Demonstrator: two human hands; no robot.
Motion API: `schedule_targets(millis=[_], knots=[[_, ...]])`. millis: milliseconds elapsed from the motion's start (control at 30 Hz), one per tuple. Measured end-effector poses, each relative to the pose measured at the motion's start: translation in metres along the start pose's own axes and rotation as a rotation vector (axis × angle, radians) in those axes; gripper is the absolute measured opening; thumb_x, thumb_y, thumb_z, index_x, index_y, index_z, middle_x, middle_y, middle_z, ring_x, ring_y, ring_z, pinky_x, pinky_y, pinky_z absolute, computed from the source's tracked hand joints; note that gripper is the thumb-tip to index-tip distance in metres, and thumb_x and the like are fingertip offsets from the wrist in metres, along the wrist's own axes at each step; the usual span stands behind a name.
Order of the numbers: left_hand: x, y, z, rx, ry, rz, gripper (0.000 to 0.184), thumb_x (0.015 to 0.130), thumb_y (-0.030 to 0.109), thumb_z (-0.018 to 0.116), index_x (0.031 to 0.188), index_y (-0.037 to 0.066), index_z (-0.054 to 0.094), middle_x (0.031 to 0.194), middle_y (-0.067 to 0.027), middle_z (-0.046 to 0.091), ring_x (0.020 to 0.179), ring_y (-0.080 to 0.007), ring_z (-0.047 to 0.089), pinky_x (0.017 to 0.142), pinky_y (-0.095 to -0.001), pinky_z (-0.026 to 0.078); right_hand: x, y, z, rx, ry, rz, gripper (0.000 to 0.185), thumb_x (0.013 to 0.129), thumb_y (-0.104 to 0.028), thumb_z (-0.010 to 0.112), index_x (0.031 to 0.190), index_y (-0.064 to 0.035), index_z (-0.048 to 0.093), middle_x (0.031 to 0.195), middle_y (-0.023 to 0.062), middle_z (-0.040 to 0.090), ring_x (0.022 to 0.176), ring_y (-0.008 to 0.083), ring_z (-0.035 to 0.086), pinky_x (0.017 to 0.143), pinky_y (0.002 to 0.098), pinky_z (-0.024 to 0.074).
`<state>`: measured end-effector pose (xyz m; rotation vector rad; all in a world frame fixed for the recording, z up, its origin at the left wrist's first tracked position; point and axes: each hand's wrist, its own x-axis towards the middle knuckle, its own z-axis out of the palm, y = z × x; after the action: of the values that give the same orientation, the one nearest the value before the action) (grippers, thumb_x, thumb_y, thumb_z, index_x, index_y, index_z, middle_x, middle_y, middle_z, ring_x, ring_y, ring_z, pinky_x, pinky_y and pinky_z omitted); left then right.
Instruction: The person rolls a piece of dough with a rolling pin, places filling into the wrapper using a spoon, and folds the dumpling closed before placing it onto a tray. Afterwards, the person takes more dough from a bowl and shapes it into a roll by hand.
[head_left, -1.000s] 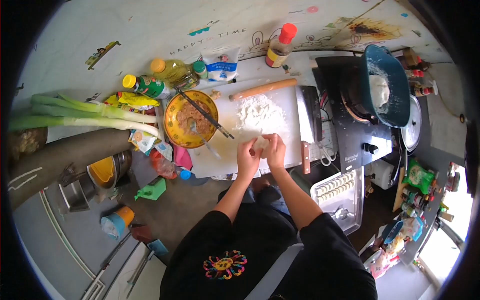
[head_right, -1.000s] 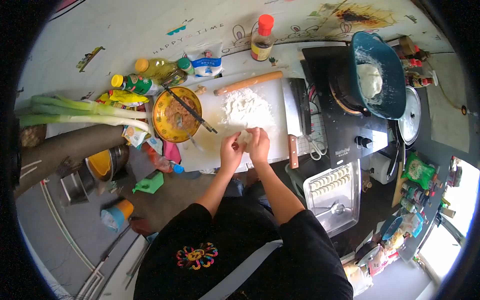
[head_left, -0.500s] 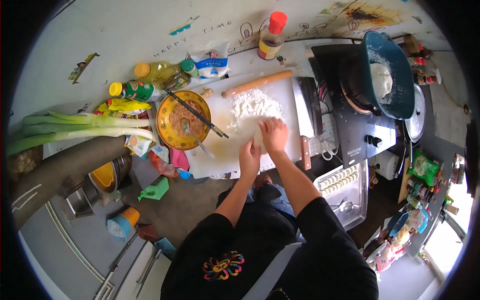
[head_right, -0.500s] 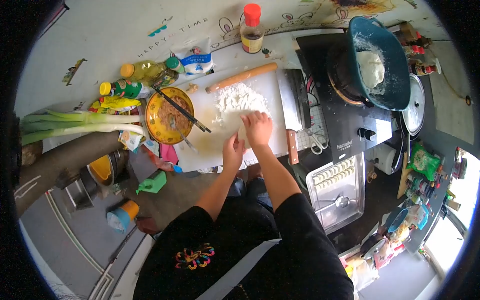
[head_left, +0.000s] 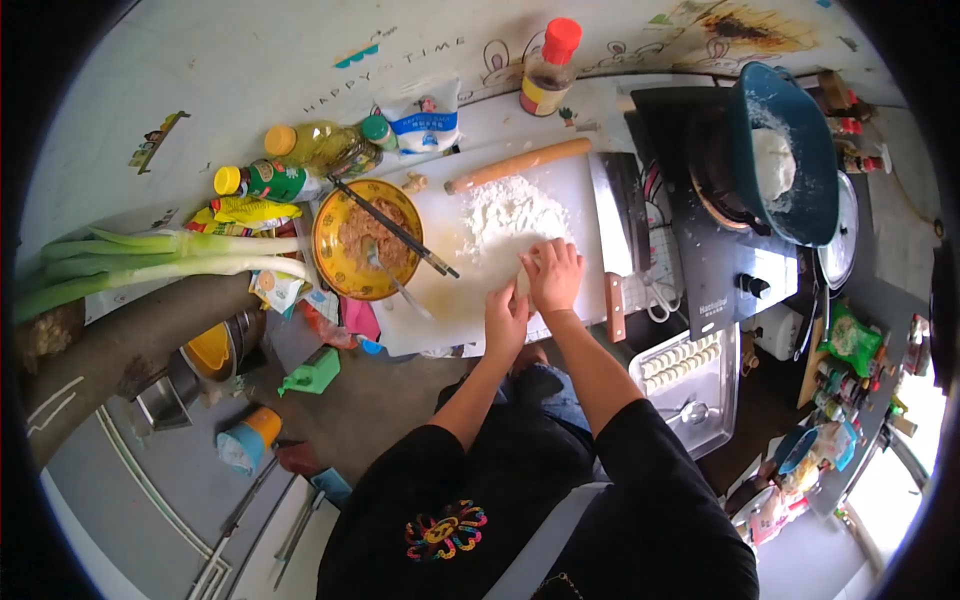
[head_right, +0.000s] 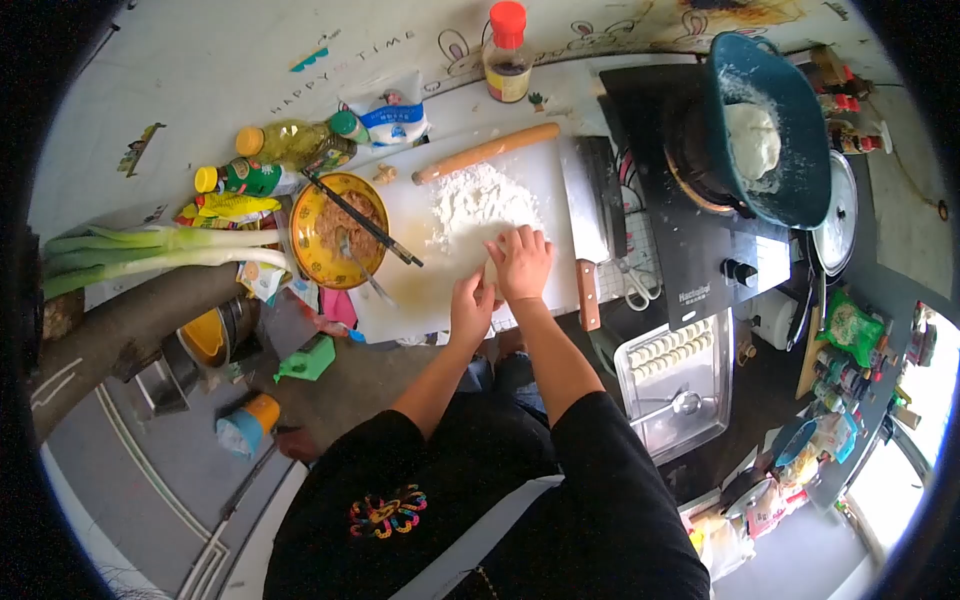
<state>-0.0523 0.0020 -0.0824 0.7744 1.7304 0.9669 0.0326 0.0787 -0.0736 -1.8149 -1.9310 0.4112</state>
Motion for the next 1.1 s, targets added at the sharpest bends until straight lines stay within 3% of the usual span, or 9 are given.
schedule_targets(millis=[300,367,400,533,633,767,833,1000,1100], knots=[[0.038,0.020,-0.014,0.310,-0.142,0.246,0.037,0.068,0.003,0.072,0.103,0.001,0.060,0.089,-0.0170,0.057,0.085,-0.0339,0.057,0.071,-0.0389,0.047,-0.015,-0.020,-0.032,0.282,-0.111,0.247,0.015,0.085,-0.023,0.061,0.087,-0.0076,0.062,0.076,0.0095,0.060,0.066,0.0307,0.059,0.059,0.0409,0.0461],[0.036,0.017,-0.016,0.366,-0.137,0.387,0.038,0.069,0.004,0.072,0.104,0.002,0.060,0.091,-0.0175,0.057,0.087,-0.0357,0.056,0.071,-0.0406,0.047,-0.021,-0.010,-0.013,0.153,0.000,0.074,0.017,0.081,-0.022,0.065,0.092,-0.0097,0.061,0.078,0.0083,0.059,0.065,0.0299,0.058,0.059,0.0399,0.0454],[0.034,0.021,-0.019,0.401,-0.224,0.262,0.042,0.072,0.004,0.069,0.112,0.003,0.056,0.099,-0.0183,0.054,0.091,-0.0380,0.055,0.075,-0.0415,0.048,-0.019,-0.006,-0.005,0.100,0.018,0.044,0.018,0.080,-0.022,0.065,0.093,-0.0103,0.061,0.079,0.0078,0.058,0.065,0.0296,0.057,0.059,0.0394,0.0450],[0.012,0.024,-0.016,0.551,-0.037,0.407,0.043,0.079,0.000,0.064,0.120,0.002,0.051,0.105,-0.0171,0.051,0.086,-0.0281,0.060,0.068,-0.0350,0.051,-0.001,-0.005,0.011,0.001,0.103,0.019,0.017,0.080,-0.022,0.064,0.093,-0.0116,0.061,0.079,0.0085,0.056,0.076,0.0293,0.054,0.067,0.0393,0.0423],[0.014,-0.007,-0.001,0.203,0.062,0.318,0.041,0.078,-0.001,0.066,0.117,-0.001,0.051,0.108,-0.0159,0.051,0.084,-0.0240,0.062,0.065,-0.0333,0.052,-0.001,-0.007,0.008,0.055,0.093,0.110,0.012,0.084,-0.020,0.060,0.087,-0.0090,0.063,0.081,0.0117,0.057,0.082,0.0315,0.052,0.075,0.0413,0.0402],[0.031,0.021,-0.012,0.237,-0.049,0.056,0.033,0.070,0.006,0.074,0.099,-0.002,0.062,0.087,-0.0154,0.057,0.080,-0.0286,0.058,0.069,-0.0353,0.048,-0.013,-0.007,-0.014,0.322,0.005,0.278,0.020,0.088,-0.016,0.053,0.078,-0.0053,0.065,0.081,0.0130,0.061,0.078,0.0328,0.055,0.075,0.0425,0.0417],[0.040,0.018,-0.015,0.239,-0.104,0.104,0.027,0.066,0.007,0.076,0.089,-0.002,0.063,0.080,-0.0151,0.057,0.076,-0.0302,0.058,0.068,-0.0368,0.047,-0.015,-0.013,-0.033,0.398,-0.161,0.436,0.022,0.089,-0.017,0.052,0.077,-0.0044,0.065,0.081,0.0121,0.062,0.076,0.0322,0.057,0.075,0.0428,0.0423],[0.041,0.012,-0.017,0.486,-0.089,0.342,0.033,0.069,0.004,0.072,0.100,0.000,0.061,0.091,-0.0168,0.056,0.076,-0.0277,0.058,0.066,-0.0356,0.048,-0.017,-0.010,0.005,0.087,0.068,-0.026,0.017,0.080,-0.022,0.065,0.094,-0.0117,0.063,0.080,0.0062,0.062,0.075,0.0256,0.059,0.069,0.0372,0.0423],[0.023,0.007,-0.019,0.476,-0.067,0.304,0.045,0.074,0.000,0.066,0.117,-0.003,0.051,0.101,-0.0181,0.053,0.083,-0.0299,0.057,0.069,-0.0359,0.048,-0.003,-0.008,0.018,0.085,0.037,-0.014,0.015,0.079,-0.021,0.065,0.092,-0.0121,0.062,0.080,0.0063,0.060,0.075,0.0263,0.056,0.069,0.0386,0.0418]])
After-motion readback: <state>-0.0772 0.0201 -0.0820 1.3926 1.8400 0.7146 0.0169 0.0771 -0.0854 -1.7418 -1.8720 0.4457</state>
